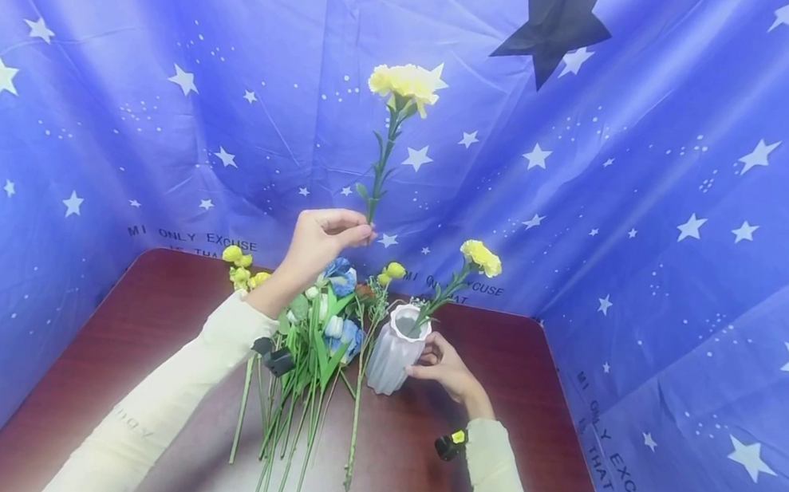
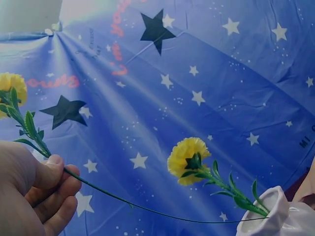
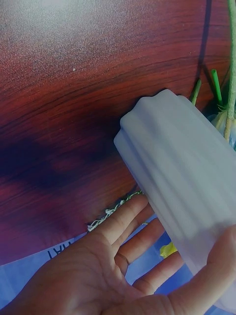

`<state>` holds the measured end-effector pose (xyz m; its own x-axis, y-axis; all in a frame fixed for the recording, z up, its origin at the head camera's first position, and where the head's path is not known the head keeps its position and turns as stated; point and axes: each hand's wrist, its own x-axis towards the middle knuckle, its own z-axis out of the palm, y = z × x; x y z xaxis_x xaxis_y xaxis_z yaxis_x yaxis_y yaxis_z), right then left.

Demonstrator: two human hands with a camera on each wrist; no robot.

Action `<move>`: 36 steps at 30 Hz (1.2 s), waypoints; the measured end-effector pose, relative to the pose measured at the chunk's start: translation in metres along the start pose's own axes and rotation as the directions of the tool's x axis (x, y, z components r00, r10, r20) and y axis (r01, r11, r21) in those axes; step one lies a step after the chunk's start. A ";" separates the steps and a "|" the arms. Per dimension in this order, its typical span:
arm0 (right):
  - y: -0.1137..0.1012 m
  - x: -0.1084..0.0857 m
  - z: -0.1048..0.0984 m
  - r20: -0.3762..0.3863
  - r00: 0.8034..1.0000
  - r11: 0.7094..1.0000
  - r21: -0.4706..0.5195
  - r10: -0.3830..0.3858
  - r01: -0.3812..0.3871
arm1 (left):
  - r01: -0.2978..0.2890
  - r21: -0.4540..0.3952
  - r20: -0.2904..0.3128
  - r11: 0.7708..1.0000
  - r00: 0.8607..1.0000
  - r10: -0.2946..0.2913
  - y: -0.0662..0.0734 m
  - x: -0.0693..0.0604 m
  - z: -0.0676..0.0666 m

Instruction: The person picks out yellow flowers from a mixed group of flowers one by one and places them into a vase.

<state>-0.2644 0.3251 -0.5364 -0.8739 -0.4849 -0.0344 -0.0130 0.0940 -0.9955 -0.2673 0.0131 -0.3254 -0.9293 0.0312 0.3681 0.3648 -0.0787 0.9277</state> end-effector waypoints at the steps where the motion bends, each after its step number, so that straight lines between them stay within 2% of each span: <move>1: 0.000 0.000 0.000 -0.003 1.000 1.000 0.002 0.004 -0.004 | -0.006 -0.002 -0.002 1.000 1.000 0.006 0.001 0.000 0.002; 9: -0.001 0.000 0.000 0.012 1.000 1.000 0.010 -0.009 0.009 | -0.107 0.032 -0.039 0.994 0.993 0.108 0.004 0.002 0.014; 17: -0.002 -0.001 0.002 0.021 1.000 1.000 0.020 -0.022 0.022 | -0.163 0.104 -0.015 0.981 0.986 0.166 -0.003 0.000 0.024; 28: 0.000 -0.001 0.000 0.010 1.000 1.000 0.009 -0.002 0.002 | -0.147 0.212 0.017 0.966 0.989 0.147 -0.011 -0.007 0.032; 36: 0.002 0.000 -0.001 0.008 1.000 1.000 0.004 0.001 -0.001 | -0.150 0.297 0.066 0.943 0.989 0.136 -0.027 -0.008 0.038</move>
<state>-0.2653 0.3262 -0.5378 -0.8701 -0.4916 -0.0361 -0.0100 0.0908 -0.9958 -0.2673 0.0525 -0.3507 -0.8652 0.0859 0.4941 0.5003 0.2166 0.8383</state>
